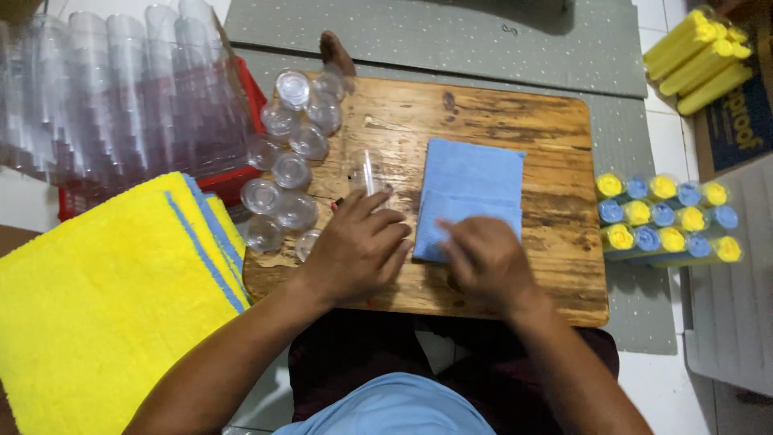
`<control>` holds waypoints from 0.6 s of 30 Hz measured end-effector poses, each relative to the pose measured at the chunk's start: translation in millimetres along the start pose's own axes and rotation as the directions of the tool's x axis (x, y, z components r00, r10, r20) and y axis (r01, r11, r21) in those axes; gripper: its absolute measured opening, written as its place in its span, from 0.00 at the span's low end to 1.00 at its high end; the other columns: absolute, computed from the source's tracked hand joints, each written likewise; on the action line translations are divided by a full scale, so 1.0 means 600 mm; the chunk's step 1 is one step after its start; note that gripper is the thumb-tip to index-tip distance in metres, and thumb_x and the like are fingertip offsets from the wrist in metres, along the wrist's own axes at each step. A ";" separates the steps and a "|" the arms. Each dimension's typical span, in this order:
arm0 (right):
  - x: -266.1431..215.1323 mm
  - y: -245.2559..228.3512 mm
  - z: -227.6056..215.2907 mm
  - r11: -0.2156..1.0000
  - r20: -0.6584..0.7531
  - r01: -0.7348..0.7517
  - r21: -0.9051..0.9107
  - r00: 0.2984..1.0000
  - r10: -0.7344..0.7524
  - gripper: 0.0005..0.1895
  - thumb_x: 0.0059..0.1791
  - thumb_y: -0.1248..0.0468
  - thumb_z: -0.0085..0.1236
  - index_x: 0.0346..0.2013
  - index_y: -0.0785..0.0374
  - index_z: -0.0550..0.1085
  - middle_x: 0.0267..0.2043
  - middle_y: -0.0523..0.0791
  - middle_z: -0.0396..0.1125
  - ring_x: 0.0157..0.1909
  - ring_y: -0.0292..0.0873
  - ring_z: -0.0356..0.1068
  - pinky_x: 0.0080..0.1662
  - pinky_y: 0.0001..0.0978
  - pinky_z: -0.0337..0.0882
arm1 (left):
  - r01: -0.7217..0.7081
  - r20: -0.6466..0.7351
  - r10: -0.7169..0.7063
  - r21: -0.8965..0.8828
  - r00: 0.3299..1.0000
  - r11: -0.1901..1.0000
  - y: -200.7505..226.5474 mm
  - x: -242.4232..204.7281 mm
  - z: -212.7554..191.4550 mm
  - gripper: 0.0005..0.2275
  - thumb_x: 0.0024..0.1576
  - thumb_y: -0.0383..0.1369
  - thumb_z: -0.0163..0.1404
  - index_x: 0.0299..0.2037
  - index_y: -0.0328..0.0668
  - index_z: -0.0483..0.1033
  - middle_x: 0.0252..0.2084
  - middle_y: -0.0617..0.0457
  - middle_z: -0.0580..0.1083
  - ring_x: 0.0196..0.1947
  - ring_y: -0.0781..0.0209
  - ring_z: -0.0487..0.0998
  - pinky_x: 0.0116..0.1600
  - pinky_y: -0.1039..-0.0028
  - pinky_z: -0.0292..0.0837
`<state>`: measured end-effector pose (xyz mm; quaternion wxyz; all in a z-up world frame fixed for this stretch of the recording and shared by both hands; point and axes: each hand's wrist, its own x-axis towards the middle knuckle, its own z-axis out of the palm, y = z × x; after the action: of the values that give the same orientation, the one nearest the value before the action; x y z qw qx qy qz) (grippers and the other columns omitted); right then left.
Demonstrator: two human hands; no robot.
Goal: The person brushes a blue cloth with a red brush, then folds and rolls it tightly. They insert the rolled cloth into a clear plastic tube and secure it with a rubber band.
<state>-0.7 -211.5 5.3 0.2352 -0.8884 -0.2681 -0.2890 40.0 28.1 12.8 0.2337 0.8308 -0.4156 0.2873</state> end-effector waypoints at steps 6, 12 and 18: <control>-0.052 0.130 0.005 0.967 0.174 -0.177 -0.185 0.962 0.209 0.12 0.52 0.53 0.57 0.48 0.48 0.82 0.47 0.44 0.74 0.53 0.51 0.74 0.51 0.46 0.71 | -0.077 0.436 0.105 -0.083 0.894 0.994 0.025 0.054 0.103 0.18 0.62 0.44 0.44 0.57 0.46 0.75 0.58 0.41 0.74 0.60 0.36 0.74 0.62 0.48 0.67; -0.045 0.146 0.001 0.964 0.167 -0.225 -0.141 0.954 0.247 0.12 0.51 0.53 0.60 0.46 0.47 0.83 0.46 0.45 0.75 0.52 0.54 0.74 0.52 0.48 0.69 | -0.003 0.638 -0.002 0.007 0.770 1.000 -0.002 0.054 0.152 0.25 0.63 0.49 0.40 0.63 0.42 0.69 0.58 0.39 0.74 0.59 0.37 0.75 0.64 0.49 0.63; -0.012 0.222 0.011 0.942 0.211 -0.278 -0.188 0.925 0.315 0.19 0.50 0.48 0.61 0.54 0.49 0.80 0.51 0.49 0.72 0.56 0.58 0.71 0.54 0.54 0.69 | 0.075 0.754 -0.158 0.143 0.637 0.987 0.020 0.071 0.134 0.29 0.64 0.56 0.28 0.69 0.49 0.64 0.66 0.40 0.68 0.69 0.34 0.64 0.70 0.41 0.48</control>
<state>78.6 -309.1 -39.0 0.1729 -0.9624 -0.1332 -0.1614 73.8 -52.3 -15.3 0.0138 0.9097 -0.4062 -0.0848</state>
